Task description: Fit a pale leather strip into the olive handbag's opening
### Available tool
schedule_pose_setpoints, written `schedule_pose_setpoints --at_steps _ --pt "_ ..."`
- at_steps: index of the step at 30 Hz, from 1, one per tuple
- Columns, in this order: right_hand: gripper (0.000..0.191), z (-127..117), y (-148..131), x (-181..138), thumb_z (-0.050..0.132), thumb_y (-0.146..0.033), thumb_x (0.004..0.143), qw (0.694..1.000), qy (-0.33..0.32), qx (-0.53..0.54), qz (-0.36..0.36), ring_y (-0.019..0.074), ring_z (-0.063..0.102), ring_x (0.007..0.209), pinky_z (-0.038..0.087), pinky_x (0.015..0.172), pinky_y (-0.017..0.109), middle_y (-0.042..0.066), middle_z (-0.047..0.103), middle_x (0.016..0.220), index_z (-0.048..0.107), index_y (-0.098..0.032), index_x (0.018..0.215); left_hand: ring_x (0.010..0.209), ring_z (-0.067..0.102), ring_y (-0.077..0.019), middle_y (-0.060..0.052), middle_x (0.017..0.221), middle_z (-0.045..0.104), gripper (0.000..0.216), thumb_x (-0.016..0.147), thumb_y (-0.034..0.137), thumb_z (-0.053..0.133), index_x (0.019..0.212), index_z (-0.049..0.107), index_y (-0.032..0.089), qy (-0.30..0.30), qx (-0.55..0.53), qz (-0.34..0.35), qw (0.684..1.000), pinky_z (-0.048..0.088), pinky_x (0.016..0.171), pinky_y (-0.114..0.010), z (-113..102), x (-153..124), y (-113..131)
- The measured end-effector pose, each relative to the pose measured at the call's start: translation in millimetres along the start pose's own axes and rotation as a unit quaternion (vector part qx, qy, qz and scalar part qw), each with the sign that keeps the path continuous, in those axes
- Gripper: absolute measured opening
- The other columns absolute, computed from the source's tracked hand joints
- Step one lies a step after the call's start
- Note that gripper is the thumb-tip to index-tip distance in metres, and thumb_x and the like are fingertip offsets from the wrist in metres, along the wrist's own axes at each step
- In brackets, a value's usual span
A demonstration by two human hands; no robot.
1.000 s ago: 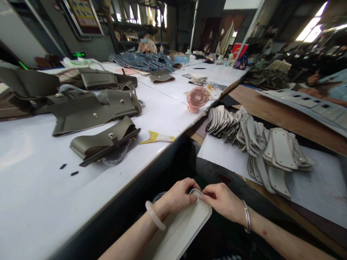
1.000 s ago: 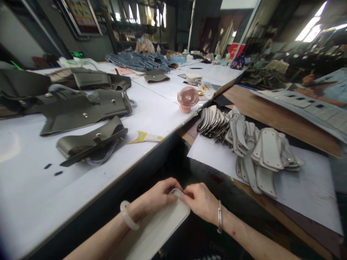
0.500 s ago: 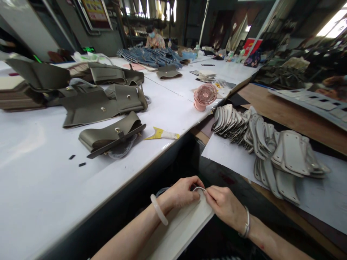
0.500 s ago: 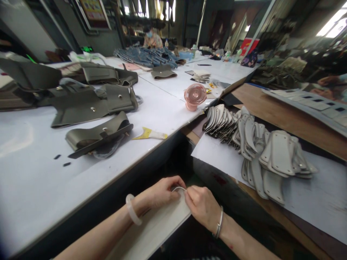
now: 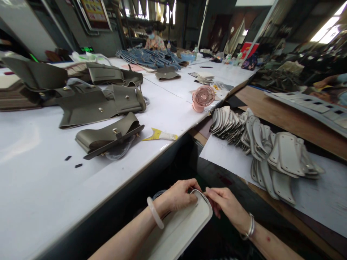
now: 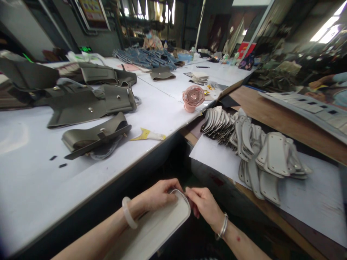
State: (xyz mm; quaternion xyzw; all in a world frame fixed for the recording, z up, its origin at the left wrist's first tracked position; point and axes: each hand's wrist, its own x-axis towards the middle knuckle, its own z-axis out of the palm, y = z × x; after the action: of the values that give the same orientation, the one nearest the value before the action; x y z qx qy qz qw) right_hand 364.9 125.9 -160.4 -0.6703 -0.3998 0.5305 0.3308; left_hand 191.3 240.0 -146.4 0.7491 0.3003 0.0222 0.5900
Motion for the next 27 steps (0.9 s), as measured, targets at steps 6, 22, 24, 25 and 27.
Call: schedule_pose_setpoints --at_steps 6,22,24,25,27 --pt "0.050 8 3 0 0.067 -0.063 0.079 0.976 -0.058 0.194 0.080 0.0092 0.049 0.055 0.043 0.044 0.020 -0.004 0.049 0.069 0.054 -0.018 0.097 0.081 0.060 -0.0169 0.000 0.088 0.067 0.029 0.067 0.019 0.052 0.092 0.066 0.020 -0.004 -0.005 0.007 1.000 0.045 0.069 -0.025 -1 -1 1" --pt "0.059 -11 -17 17 0.065 -0.072 0.071 0.976 -0.181 -0.033 0.115 0.0143 0.054 0.066 0.046 0.062 0.027 0.001 0.057 0.071 0.063 -0.014 0.081 0.081 0.060 -0.0181 0.000 0.087 0.068 0.027 0.069 0.020 0.054 0.092 0.069 0.023 -0.001 0.022 0.016 1.000 0.046 0.069 -0.026 -1 -1 -2" --pt "0.055 -11 -19 20 0.063 -0.070 0.075 0.974 -0.177 -0.080 0.114 0.0147 0.053 0.067 0.045 0.063 0.027 0.000 0.057 0.070 0.064 -0.015 0.080 0.082 0.060 -0.0183 0.000 0.088 0.068 0.025 0.070 0.021 0.055 0.091 0.069 0.024 0.002 0.020 0.021 1.000 0.046 0.069 -0.026 -1 0 -4" --pt "0.052 -12 -20 22 0.062 -0.067 0.077 0.973 -0.173 -0.104 0.111 0.0150 0.053 0.068 0.044 0.063 0.027 0.000 0.057 0.070 0.065 -0.016 0.080 0.082 0.061 -0.0186 0.000 0.089 0.069 0.025 0.070 0.021 0.055 0.090 0.069 0.024 0.005 0.018 0.024 1.000 0.046 0.071 -0.026 -1 1 -5" --pt "0.045 -12 -23 24 0.062 -0.062 0.079 0.970 -0.163 -0.148 0.102 0.0160 0.053 0.070 0.042 0.065 0.028 0.000 0.059 0.071 0.067 -0.017 0.080 0.085 0.061 -0.0196 0.000 0.092 0.069 0.024 0.071 0.022 0.056 0.090 0.069 0.025 0.009 0.014 0.028 0.999 0.047 0.074 -0.028 -1 2 -7"
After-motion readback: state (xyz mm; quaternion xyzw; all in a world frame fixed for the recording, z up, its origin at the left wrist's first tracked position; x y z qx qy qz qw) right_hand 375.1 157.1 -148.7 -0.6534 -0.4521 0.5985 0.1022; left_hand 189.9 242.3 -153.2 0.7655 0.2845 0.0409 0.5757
